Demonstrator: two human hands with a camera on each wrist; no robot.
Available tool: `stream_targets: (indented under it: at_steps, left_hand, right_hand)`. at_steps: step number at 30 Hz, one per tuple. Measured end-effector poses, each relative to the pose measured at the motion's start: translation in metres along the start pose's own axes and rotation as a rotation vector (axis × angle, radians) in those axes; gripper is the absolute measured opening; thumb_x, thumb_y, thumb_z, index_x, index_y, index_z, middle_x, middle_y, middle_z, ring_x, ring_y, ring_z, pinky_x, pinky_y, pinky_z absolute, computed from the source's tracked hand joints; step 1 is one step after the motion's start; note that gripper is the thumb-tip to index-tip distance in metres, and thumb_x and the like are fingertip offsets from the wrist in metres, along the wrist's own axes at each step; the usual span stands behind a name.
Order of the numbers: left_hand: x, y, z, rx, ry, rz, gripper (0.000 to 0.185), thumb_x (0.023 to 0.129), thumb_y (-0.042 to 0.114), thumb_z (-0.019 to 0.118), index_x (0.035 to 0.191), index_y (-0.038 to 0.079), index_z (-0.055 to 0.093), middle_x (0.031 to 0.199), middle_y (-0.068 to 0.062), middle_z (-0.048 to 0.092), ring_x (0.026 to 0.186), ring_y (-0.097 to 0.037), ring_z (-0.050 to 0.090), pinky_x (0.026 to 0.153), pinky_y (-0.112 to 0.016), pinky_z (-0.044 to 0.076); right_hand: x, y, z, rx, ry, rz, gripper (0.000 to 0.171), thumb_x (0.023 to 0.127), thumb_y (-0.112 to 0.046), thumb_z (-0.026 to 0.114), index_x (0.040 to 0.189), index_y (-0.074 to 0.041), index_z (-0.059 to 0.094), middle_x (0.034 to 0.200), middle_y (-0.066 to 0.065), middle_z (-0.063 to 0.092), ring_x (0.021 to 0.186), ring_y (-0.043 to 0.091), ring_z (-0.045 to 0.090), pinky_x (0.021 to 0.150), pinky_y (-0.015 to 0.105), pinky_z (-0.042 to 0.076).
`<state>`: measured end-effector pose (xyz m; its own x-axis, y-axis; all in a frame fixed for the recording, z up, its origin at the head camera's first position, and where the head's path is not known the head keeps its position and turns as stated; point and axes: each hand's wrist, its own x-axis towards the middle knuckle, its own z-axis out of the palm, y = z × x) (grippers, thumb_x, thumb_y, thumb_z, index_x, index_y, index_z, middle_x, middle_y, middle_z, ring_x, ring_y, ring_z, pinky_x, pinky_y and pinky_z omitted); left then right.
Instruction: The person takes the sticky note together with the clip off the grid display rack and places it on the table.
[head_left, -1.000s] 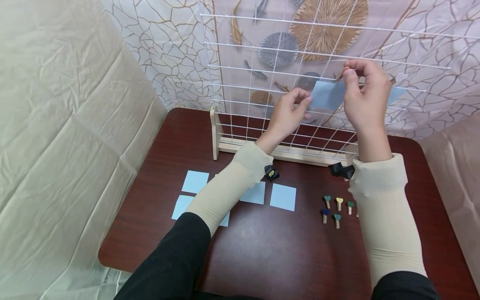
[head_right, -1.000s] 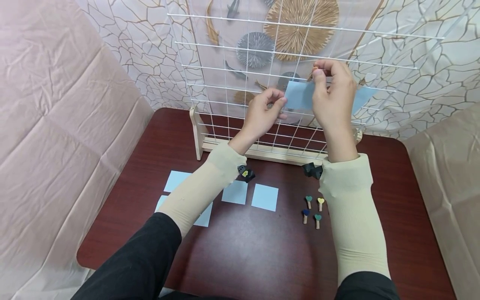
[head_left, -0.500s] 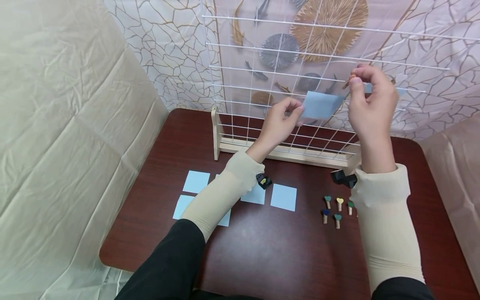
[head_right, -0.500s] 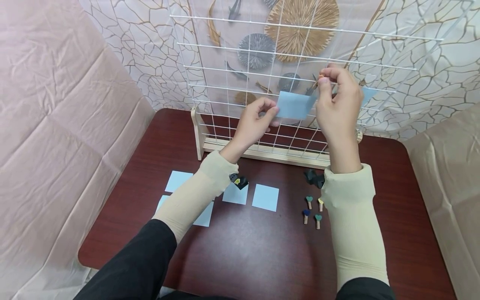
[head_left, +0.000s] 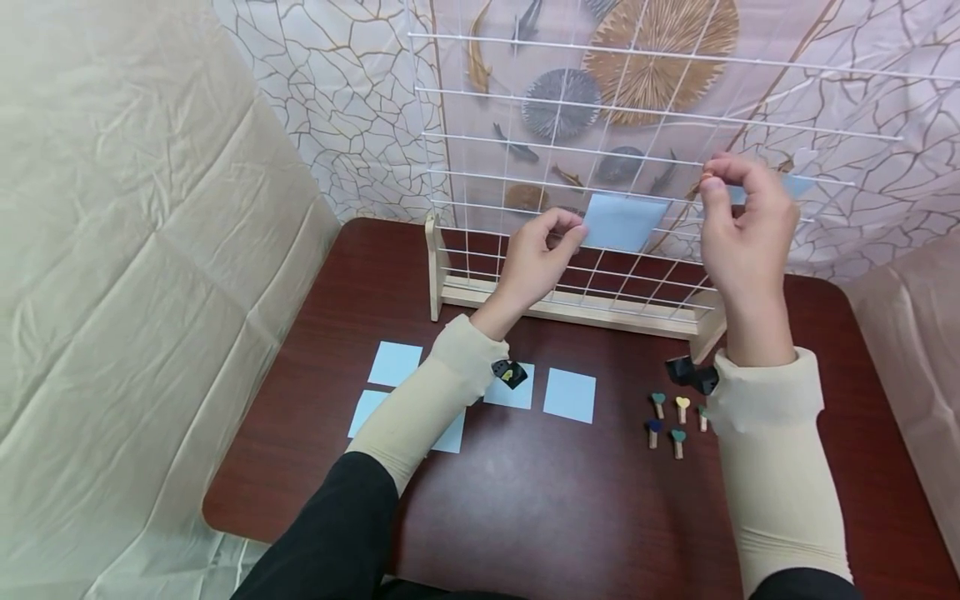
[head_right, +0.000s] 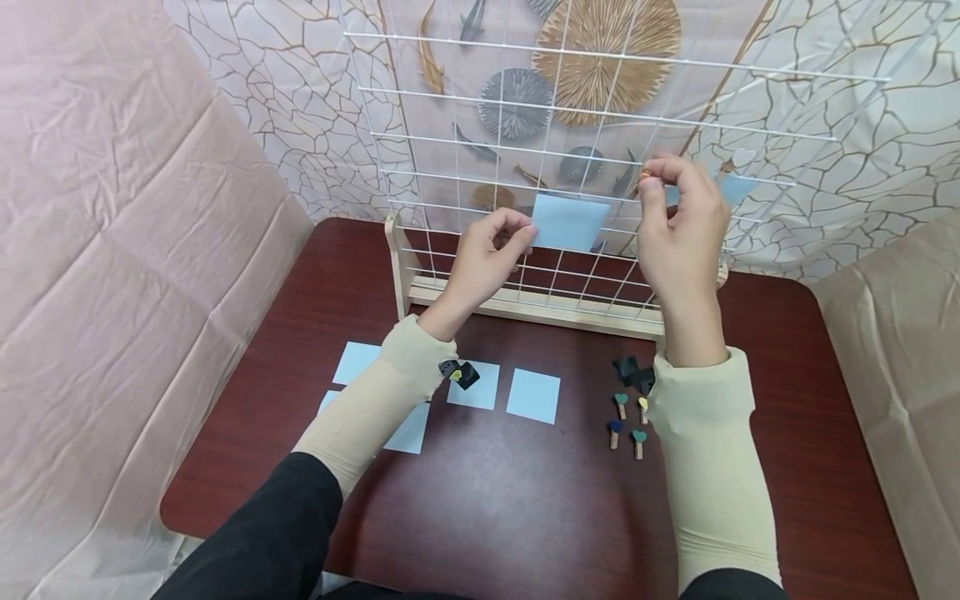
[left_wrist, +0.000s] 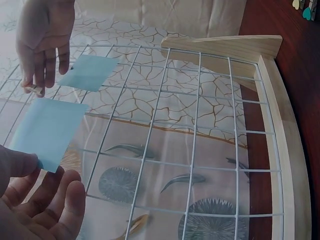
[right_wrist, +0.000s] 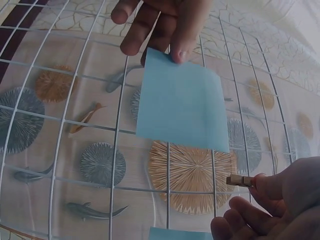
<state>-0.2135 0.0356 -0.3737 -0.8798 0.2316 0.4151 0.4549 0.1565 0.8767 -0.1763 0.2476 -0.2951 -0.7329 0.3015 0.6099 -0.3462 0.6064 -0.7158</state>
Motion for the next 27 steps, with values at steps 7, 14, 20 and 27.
stream_targets:
  at_steps: [7, 14, 20, 27]
  left_hand:
    - [-0.013, -0.004, -0.006, -0.009, 0.014, 0.007, 0.017, 0.104, 0.013, 0.068, 0.11, -0.002, 0.075, 0.09, -0.01, 0.071, 0.076, -0.013, 0.058, 0.072, -0.021, 0.048]
    - [-0.026, -0.012, -0.009, -0.052, 0.023, -0.019, 0.016, 0.102, 0.011, 0.07, 0.108, -0.003, 0.076, 0.089, -0.011, 0.071, 0.074, -0.01, 0.056, 0.07, -0.021, 0.047]
    - [-0.037, -0.019, -0.002, -0.052, 0.005, -0.035, 0.017, 0.102, 0.012, 0.07, 0.109, -0.003, 0.076, 0.093, -0.012, 0.074, 0.077, -0.01, 0.059, 0.072, -0.02, 0.048]
    - [-0.049, -0.024, 0.001, -0.064, -0.006, -0.064, 0.018, 0.103, 0.012, 0.07, 0.11, -0.003, 0.076, 0.096, -0.014, 0.074, 0.08, -0.012, 0.063, 0.075, -0.02, 0.05]
  right_hand:
    - [-0.01, 0.006, -0.005, 0.022, 0.009, 0.016, 0.02, 0.102, -0.006, 0.064, 0.113, 0.004, 0.077, 0.11, -0.009, 0.072, 0.106, 0.003, 0.061, 0.076, 0.015, 0.044]
    - [-0.017, 0.01, -0.008, 0.032, 0.016, -0.006, 0.021, 0.101, -0.005, 0.065, 0.112, 0.009, 0.075, 0.103, -0.02, 0.067, 0.104, 0.001, 0.061, 0.075, 0.014, 0.043]
    - [-0.026, 0.015, -0.01, 0.046, 0.003, -0.014, 0.019, 0.1, -0.003, 0.066, 0.11, 0.01, 0.076, 0.105, -0.019, 0.067, 0.105, 0.001, 0.061, 0.075, 0.013, 0.044]
    - [-0.037, 0.026, -0.012, 0.011, -0.017, -0.066, 0.019, 0.1, -0.005, 0.066, 0.109, 0.007, 0.078, 0.11, -0.005, 0.074, 0.106, -0.001, 0.059, 0.076, 0.01, 0.043]
